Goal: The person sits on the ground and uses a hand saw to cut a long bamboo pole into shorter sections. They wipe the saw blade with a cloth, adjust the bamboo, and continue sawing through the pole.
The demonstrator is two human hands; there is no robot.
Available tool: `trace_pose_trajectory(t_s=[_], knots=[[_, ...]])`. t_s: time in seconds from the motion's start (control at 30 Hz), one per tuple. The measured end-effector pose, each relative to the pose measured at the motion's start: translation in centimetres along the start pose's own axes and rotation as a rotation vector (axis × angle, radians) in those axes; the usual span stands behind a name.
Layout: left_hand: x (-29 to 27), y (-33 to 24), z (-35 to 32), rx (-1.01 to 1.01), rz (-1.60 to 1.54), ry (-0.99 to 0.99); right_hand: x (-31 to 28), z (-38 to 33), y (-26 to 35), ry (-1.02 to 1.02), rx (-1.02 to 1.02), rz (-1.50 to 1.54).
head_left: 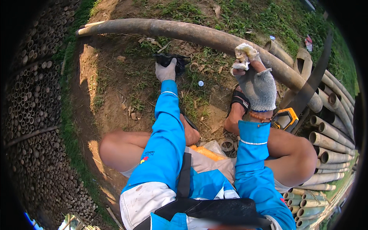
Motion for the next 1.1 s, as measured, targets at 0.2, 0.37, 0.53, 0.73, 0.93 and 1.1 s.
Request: trace_pose_trajectory(t_s=[0.2, 0.37, 0.53, 0.73, 0.93, 1.1], knots=[[3.8, 1.6, 2.4, 0.253, -0.11, 0.154, -0.7, 0.8, -2.4, -0.051, 0.042, -0.052], [5.6, 4.2, 2.9, 0.204, 0.039, 0.161, -1.0, 0.8, -2.4, 0.003, 0.041, -0.054], [4.9, 3.1, 1.9, 0.304, 0.205, 0.078, -1.0, 0.2, -1.2, -0.018, 0.008, -0.057], [1.7, 0.9, -2.3, 0.242, 0.307, 0.027, -0.1, -0.1, -0.7, 0.036, -0.031, -0.07], [1.4, 3.9, -13.9, 0.048, 0.023, -0.02, 3.8, -1.2, -0.2, 0.166, -0.11, -0.029], [8.6, -0.2, -28.4, 0.256, 0.055, 0.773, 7.7, -3.8, 0.3, 0.195, -0.202, -0.081]])
Point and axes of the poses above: each hand's wrist, its own z-axis towards the middle knuckle, its own x-axis out of the palm, y = z × x, the point moved 2 cm from there along z, towards the middle knuckle, and after that the axes turned 6 degrees about -x, right-handed, at the moved point
